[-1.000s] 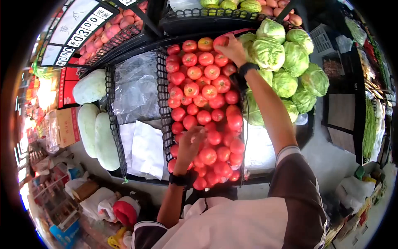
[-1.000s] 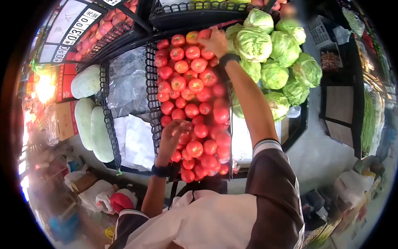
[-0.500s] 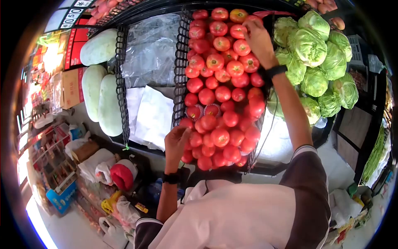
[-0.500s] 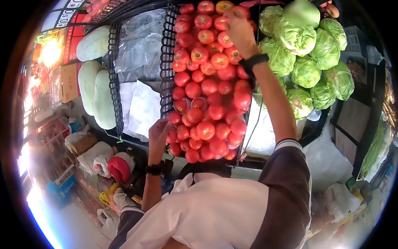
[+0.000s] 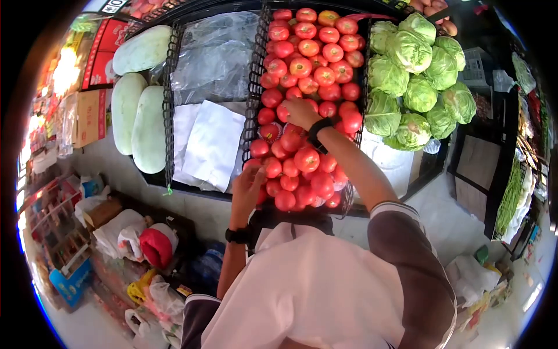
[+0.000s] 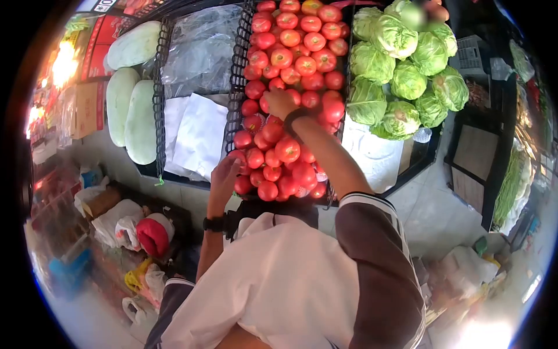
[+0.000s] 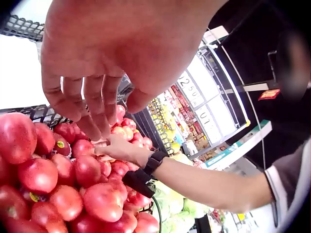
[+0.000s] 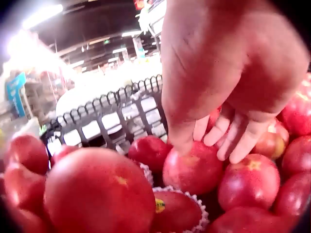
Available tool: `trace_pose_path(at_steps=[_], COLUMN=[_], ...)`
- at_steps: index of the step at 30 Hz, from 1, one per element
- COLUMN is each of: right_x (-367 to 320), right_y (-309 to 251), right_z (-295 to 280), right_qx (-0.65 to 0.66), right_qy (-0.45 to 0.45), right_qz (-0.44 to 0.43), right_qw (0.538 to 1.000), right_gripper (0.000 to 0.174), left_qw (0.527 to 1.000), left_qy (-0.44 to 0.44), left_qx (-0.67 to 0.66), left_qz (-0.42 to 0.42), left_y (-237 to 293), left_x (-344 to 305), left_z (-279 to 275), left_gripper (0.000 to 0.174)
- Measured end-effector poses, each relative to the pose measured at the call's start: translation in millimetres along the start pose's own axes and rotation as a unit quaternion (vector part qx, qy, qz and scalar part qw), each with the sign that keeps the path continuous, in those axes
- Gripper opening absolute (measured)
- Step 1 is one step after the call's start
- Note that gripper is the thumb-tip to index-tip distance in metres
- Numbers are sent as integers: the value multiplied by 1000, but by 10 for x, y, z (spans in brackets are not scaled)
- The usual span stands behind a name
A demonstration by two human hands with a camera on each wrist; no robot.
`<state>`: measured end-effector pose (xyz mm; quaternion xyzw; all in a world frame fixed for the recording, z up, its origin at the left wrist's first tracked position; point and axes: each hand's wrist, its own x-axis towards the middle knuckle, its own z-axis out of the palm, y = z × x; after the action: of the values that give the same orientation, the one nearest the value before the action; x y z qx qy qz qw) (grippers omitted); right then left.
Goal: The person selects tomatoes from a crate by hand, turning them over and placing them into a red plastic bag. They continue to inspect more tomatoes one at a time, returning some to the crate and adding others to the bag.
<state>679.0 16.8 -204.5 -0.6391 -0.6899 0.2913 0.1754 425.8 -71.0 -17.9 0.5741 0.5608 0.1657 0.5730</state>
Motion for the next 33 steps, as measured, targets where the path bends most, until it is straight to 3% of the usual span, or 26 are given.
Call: trace_pose_path(at_steps=[3,6,9,13,16,17,20,24,25,28,29,32,33], right_x=[-70,-132,32,366,539,627,777,807,703,537,462,265,219], right_y=[-101,-208,-233,-438,-560,-493,-458,-549,-446,-515,-439,-771,-751], right_z=[83,59,54,140,245,325,497,267,186,53,36,-353,-330], right_qx=[-89,-85,-59,-63,-115,-118,-169,-79,10,112,151,253,254], right_qy=[57,61,75,16,74,57,105,16,18,93,83,-6,12], right_qz=[41,103,46,203,213,222,216,288,234,236,218,282,237], right_qw=[994,989,994,977,967,966,956,954,972,961,961,926,938], right_gripper=[24,28,32,49,61,71,71,70,74,84,88,80,78], left_qw=[1000,999,992,991,993,994,989,983,982,981,980,975,972], left_qy=[-14,-32,-57,-103,-109,-99,-91,-126,-126,-148,-153,-186,-199], left_qx=[14,33,92,58,-24,-5,39,22,13,-19,-13,-47,-65], left_qz=[3,26,66,62,21,50,110,133,138,126,126,113,109], left_y=[-23,-168,-289,-287,-218,-263,-418,-546,-593,-471,-414,-477,-511], left_x=[-51,24,209,303,313,315,307,400,499,816,968,1386,1516], left_z=[-71,-207,-274,-511,-768,-810,-920,-964,-989,-1053,-1046,-824,-728], left_gripper=[26,24,22,21,21,21,21,22,22,22,23,25,26])
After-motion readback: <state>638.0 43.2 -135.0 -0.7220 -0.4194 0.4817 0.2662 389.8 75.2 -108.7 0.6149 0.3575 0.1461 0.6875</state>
